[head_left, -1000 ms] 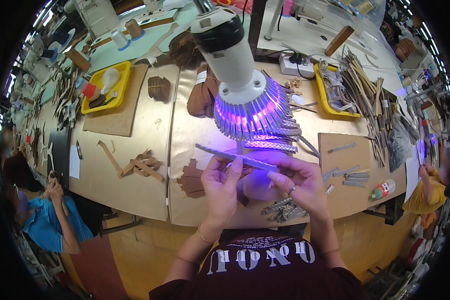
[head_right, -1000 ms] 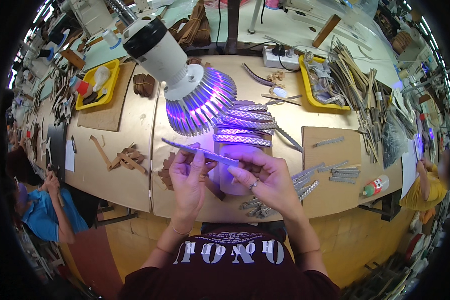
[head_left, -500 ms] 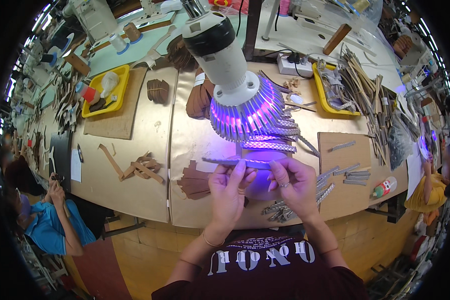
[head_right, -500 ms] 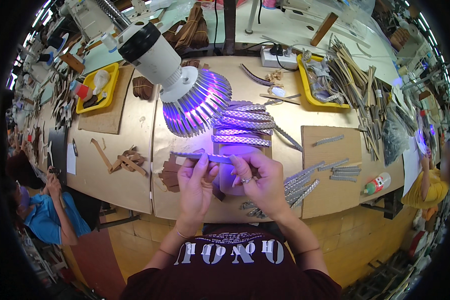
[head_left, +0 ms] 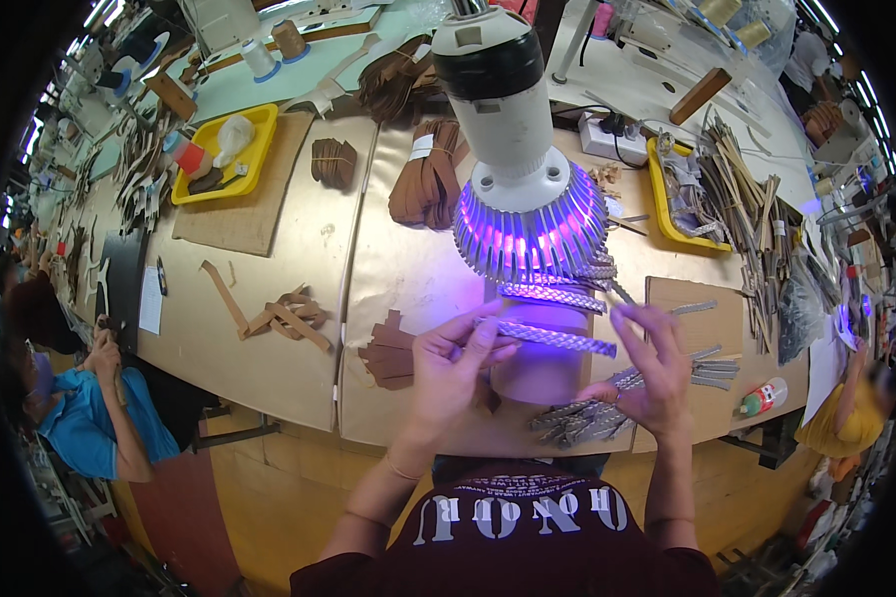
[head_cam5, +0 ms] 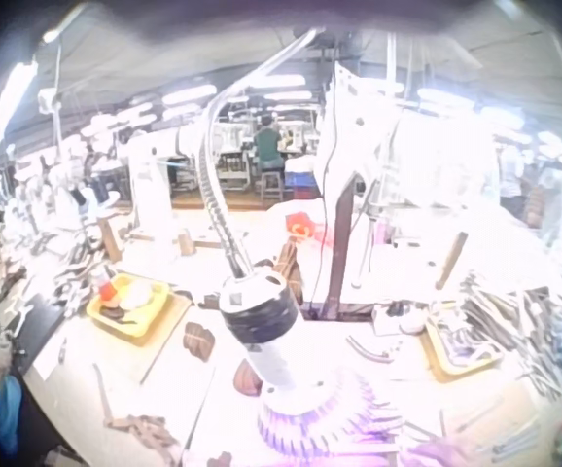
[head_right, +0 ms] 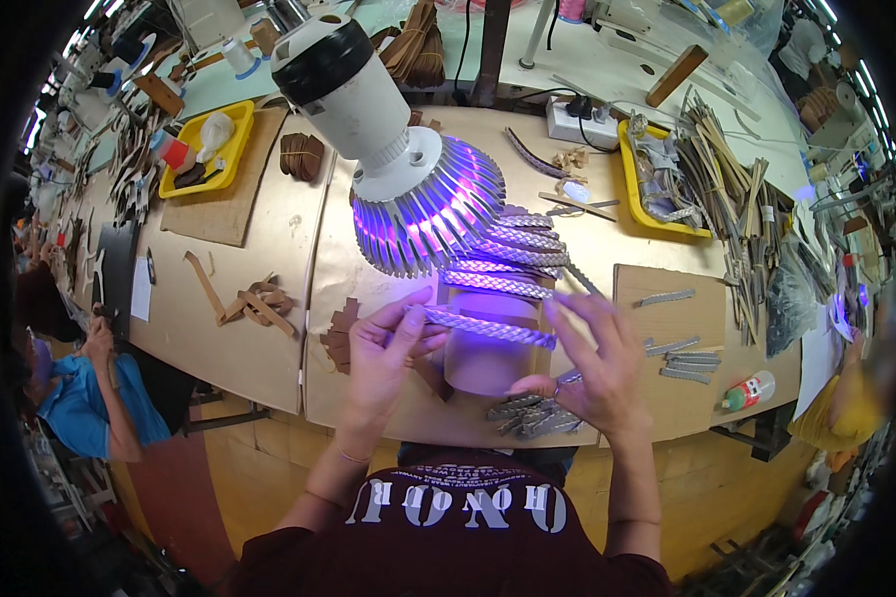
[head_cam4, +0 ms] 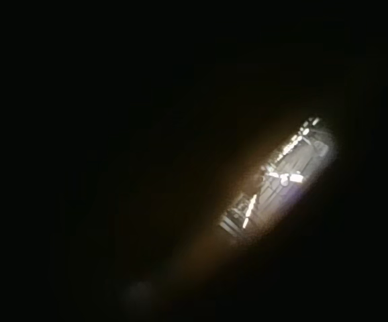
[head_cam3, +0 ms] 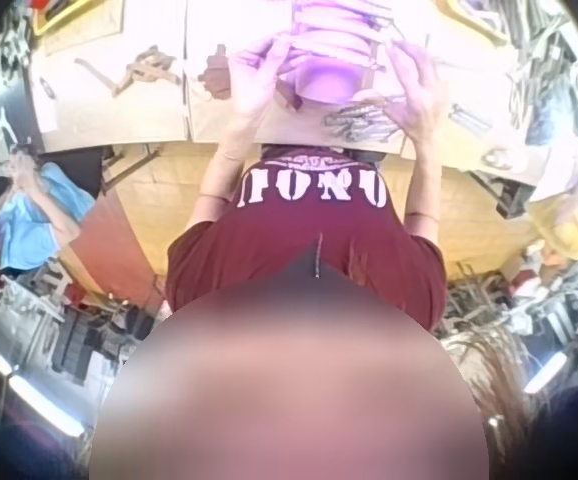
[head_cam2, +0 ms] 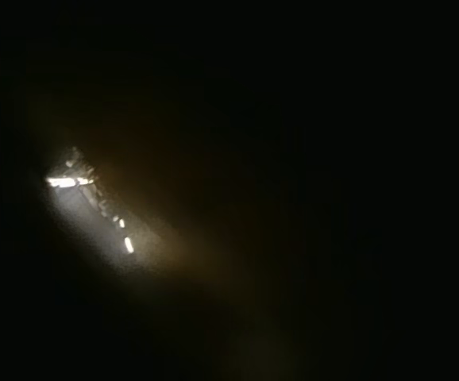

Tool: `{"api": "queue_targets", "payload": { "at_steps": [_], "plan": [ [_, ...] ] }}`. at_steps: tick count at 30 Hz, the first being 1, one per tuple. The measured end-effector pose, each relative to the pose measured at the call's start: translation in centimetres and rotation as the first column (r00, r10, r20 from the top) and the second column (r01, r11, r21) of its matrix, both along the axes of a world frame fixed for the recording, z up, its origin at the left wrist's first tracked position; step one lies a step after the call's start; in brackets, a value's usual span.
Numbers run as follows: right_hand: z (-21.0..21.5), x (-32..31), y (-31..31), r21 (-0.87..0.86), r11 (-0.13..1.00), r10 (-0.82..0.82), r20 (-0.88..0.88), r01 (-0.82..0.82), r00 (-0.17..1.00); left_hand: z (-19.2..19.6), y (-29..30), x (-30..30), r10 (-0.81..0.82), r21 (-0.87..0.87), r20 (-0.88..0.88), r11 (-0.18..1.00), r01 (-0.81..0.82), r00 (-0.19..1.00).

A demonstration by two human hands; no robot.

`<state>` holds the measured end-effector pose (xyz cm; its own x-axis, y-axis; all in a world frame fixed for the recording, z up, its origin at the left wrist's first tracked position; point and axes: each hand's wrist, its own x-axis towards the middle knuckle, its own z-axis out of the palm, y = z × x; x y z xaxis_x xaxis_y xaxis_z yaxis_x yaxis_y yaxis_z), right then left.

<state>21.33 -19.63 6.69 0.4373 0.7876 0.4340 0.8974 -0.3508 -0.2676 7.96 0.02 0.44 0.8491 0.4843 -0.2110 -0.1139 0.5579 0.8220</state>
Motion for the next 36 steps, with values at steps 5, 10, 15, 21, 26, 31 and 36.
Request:
{"api": "queue_targets", "payload": {
  "at_steps": [5,10,15,21,26,31,36],
  "plan": [
    [0.9,-1.4,2.4,-0.044,0.993,-0.117,-0.134,0.112,0.984,0.6,-3.3,1.3,-0.019,0.018,0.038,1.0,0.018,0.999],
    [0.8,-1.7,4.4,-0.188,0.974,-0.168,-0.205,0.129,0.964,-0.4,-2.2,1.2,0.1,0.235,0.045,0.966,-0.108,0.994],
    [1.7,-0.7,4.3,-0.167,0.956,-0.285,-0.36,0.24,0.888,-2.5,-1.7,-0.2,0.17,0.454,-0.31,0.891,-0.011,0.935],
    [1.3,-1.4,4.7,-0.262,0.96,-0.246,-0.605,0.103,0.757,-3.5,-4.2,1.0,0.243,0.598,-0.149,0.794,-0.109,0.959],
    [-0.2,-0.9,5.3,-0.203,0.975,-0.047,-0.585,-0.091,0.81,-3.8,-3.7,0.8,0.164,0.366,-0.039,0.92,-0.139,0.986],
    [-0.5,-0.6,5.3,-0.219,0.973,-0.08,-0.629,-0.078,0.773,-3.9,-3.4,0.5,0.129,-0.167,-0.039,0.977,-0.134,0.991],
    [-0.6,-0.7,5.7,-0.257,0.966,-0.136,-0.626,-0.038,0.768,-3.3,-3.3,0.4,0.132,-0.174,-0.027,0.975,-0.134,0.991]
  ]
}}
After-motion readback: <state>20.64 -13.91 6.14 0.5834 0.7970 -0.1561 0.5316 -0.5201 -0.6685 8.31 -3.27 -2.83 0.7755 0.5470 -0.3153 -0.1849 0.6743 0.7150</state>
